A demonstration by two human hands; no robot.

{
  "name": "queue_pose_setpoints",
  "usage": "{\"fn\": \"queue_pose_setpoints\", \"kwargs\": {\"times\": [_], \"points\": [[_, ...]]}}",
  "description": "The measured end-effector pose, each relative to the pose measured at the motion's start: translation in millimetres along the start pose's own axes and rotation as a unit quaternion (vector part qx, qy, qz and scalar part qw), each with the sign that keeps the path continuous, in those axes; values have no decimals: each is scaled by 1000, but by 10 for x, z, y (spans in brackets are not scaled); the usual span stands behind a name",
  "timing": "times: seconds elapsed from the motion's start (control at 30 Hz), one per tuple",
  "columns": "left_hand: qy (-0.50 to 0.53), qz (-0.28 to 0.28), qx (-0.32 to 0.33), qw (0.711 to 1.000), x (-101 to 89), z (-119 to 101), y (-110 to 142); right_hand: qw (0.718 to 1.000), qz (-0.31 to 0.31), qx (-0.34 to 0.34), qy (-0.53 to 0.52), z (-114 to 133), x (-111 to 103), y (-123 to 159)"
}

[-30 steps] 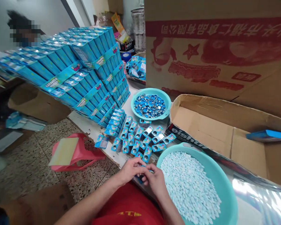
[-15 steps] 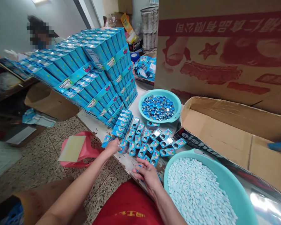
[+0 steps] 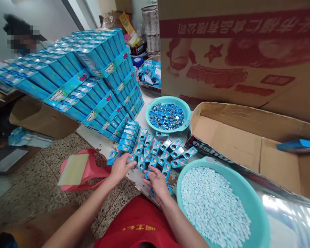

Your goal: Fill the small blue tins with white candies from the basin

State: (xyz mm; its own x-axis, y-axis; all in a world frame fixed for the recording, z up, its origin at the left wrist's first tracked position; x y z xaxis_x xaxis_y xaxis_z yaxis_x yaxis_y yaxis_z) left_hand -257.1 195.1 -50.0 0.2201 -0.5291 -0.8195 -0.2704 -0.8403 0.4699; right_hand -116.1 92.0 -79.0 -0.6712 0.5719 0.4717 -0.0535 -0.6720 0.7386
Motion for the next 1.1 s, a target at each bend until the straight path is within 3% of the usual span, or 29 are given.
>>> {"fn": "queue_pose_setpoints", "kwargs": {"times": [0.1, 0.2, 0.3, 0.37, 0.47, 0.57, 0.73, 0.87, 1.0, 1.1], "points": [[147, 19, 136, 980, 203, -189, 188, 999, 8, 26, -17, -35, 23, -19], [182, 50, 171, 967, 313, -258, 252, 996, 20, 61, -65, -86, 22, -8], [160, 54, 186, 968, 258, -270, 237, 991, 38, 78, -101, -95, -3, 18], [120, 53, 158, 979, 179, -268, 182, 990, 47, 73, -107, -59, -38, 29], [1, 46, 63, 997, 99, -271, 26, 993, 29, 34, -113, 37, -135, 27], [-79, 61, 2, 995, 134, -309, -171, 992, 6, 14, -127, 112, -255, 20], [-125, 89, -47, 987, 282, -355, -404, 988, 10, 21, -152, 163, -361, 24], [-138, 94, -42, 985, 251, -352, -417, 983, 1, 17, -185, 214, -350, 29], [-119, 72, 16, 990, 178, -459, -193, 980, 4, 16, -199, 254, -292, 53], [24, 52, 180, 982, 252, -668, 66, 984, 6, 1, -179, 247, -235, 64]]}}
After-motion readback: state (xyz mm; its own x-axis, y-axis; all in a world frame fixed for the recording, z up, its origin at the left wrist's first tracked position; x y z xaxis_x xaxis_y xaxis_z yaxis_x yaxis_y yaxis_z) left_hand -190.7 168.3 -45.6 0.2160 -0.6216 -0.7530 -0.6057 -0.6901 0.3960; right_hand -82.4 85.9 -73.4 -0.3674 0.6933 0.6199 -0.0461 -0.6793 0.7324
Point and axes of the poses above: each hand's wrist, its own y-axis away from the middle knuckle, its own x-axis out of the palm, z = x × y, the point moved 2 cm from there along -y, towards the middle knuckle, and after that the axes turned 3 degrees about x, right-handed, at the moved point
